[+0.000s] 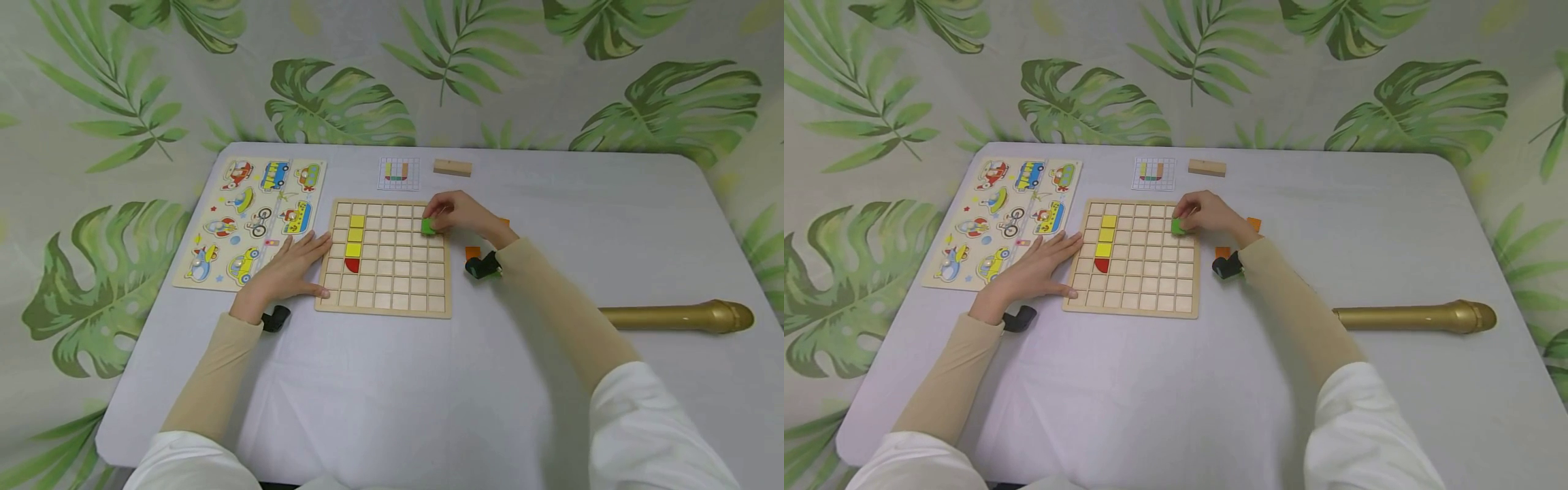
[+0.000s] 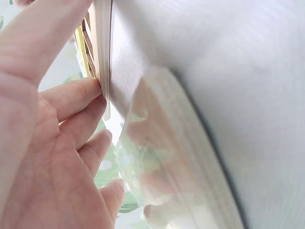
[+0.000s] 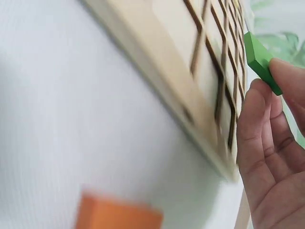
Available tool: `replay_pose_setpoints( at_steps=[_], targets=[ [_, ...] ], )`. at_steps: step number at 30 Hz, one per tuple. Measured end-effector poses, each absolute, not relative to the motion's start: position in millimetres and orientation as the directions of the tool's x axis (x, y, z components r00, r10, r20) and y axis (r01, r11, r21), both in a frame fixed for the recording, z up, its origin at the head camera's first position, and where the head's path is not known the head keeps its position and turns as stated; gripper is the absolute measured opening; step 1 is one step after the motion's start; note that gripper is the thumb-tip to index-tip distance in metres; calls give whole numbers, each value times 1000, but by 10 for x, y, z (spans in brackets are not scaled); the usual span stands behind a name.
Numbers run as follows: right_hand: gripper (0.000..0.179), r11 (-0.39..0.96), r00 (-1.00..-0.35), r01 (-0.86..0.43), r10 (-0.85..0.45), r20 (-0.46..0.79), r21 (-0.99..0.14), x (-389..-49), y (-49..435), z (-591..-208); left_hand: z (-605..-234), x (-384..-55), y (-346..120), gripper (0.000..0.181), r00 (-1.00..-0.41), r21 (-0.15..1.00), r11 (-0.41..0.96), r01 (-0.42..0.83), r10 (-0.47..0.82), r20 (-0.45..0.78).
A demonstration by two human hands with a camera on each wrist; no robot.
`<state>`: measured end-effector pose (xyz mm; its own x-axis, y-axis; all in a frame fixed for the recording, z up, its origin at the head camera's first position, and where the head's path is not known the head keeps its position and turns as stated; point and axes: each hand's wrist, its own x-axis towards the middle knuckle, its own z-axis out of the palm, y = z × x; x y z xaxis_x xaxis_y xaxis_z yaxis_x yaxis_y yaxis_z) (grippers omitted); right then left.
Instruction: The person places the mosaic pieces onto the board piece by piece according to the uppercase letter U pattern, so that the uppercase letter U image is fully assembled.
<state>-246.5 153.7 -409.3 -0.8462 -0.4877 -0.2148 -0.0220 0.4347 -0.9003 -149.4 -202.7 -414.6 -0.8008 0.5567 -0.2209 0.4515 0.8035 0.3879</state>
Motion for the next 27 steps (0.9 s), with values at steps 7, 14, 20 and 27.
replay_pose_setpoints(
  at_steps=[7,14,20,27],
  targets=[
    [15,402,-765,-123,-621,-172,-907,-2327,1186,-4128,-4147,-1494,-2024,104,-801,389,804,450,556,-221],
    [12,397,-724,-136,-665,-183,-908,-2183,848,-4211,-4153,-1496,-2027,104,-802,384,807,449,553,-224],
    [11,446,-736,-190,-654,-174,-874,-2041,635,-4152,-4152,-1494,-2025,104,-803,389,806,446,552,-225],
    [7,505,-742,-285,-654,-146,-815,-1968,540,-4155,-4165,-1498,-2036,104,-806,391,808,442,548,-222]
  ],
)
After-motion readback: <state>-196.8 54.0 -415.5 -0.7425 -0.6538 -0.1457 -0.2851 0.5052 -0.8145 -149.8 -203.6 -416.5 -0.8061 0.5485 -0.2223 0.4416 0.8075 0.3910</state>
